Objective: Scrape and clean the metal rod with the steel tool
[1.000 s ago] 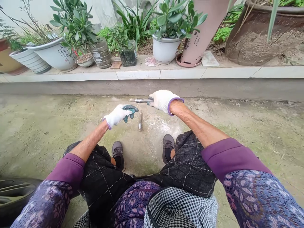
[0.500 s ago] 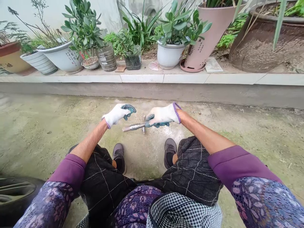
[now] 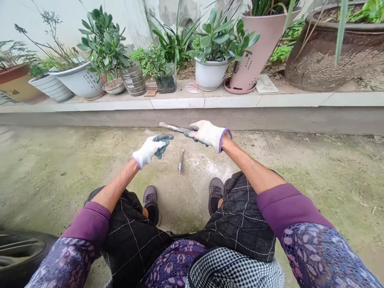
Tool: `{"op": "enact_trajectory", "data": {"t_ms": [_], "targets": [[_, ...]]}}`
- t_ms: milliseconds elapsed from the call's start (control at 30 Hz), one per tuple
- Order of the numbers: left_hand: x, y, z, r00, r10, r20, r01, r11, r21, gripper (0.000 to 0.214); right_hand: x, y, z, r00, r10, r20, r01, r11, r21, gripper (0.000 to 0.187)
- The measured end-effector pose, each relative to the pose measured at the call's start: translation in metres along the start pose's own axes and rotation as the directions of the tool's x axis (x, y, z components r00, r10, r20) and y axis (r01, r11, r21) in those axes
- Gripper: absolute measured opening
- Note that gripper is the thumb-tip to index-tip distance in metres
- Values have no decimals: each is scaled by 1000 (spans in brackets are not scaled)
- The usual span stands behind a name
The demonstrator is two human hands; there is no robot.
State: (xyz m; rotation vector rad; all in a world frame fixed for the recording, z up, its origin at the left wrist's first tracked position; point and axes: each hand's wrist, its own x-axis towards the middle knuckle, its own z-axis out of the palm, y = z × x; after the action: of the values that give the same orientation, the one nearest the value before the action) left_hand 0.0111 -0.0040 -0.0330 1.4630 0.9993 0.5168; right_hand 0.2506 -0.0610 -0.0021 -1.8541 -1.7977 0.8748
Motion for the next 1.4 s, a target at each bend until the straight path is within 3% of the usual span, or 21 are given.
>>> {"op": "enact_trajectory", "data": {"t_ms": [100,200,233,300,400,533,633,733,867,933,1000,1067,1133,1267,1400], "targets": [[-6,8,0,999,-15,41,16,999,-32,49,-7,-4,14,988,-37,150,-35,891,453,36],[-10,13,1,1000,-8,17,6,996,85,17,-11,-2,28,937,-200,287,-58,721,691,47],[-10,14,0,1000,5,-2,-5,989,145,7,-11,-2,32,919,-237,315,-69,689,722,49],[-10,15,-1,999,36,-28,-29,973,230,12,-11,-1,36,905,-263,334,-80,666,742,51],[-10,17,-3,999,43,-29,-35,972,232,11,-11,-2,36,911,-259,320,-68,671,739,48],[-12,25,-10,997,0,80,-24,953,304,7,-11,-2,33,894,-282,347,-72,676,733,48],[-14,31,-20,990,3,144,-48,951,306,33,-10,1,33,882,-307,358,-64,674,736,50],[-16,30,-25,977,109,185,-121,991,59,60,-9,3,35,884,-325,335,-20,690,723,51],[-11,21,-20,981,142,130,-118,977,-176,64,-5,0,33,926,-260,272,48,799,599,47],[-4,17,-13,989,112,97,-89,971,-220,58,0,-3,31,966,-197,165,116,906,406,37],[2,15,-5,991,87,101,-59,965,-255,52,4,-5,30,977,-214,-5,214,971,111,29],[5,14,2,991,66,116,-31,960,-279,43,6,-7,31,952,-282,-122,260,950,-172,26],[5,12,7,992,61,111,-25,954,-300,33,7,-8,31,938,-308,-159,242,910,-336,26],[1,7,11,993,77,87,-50,959,-279,24,6,-9,28,941,-282,-185,182,886,-427,30],[0,2,6,993,72,90,-50,971,-232,35,6,-8,22,932,-274,-238,157,896,-414,28]]}}
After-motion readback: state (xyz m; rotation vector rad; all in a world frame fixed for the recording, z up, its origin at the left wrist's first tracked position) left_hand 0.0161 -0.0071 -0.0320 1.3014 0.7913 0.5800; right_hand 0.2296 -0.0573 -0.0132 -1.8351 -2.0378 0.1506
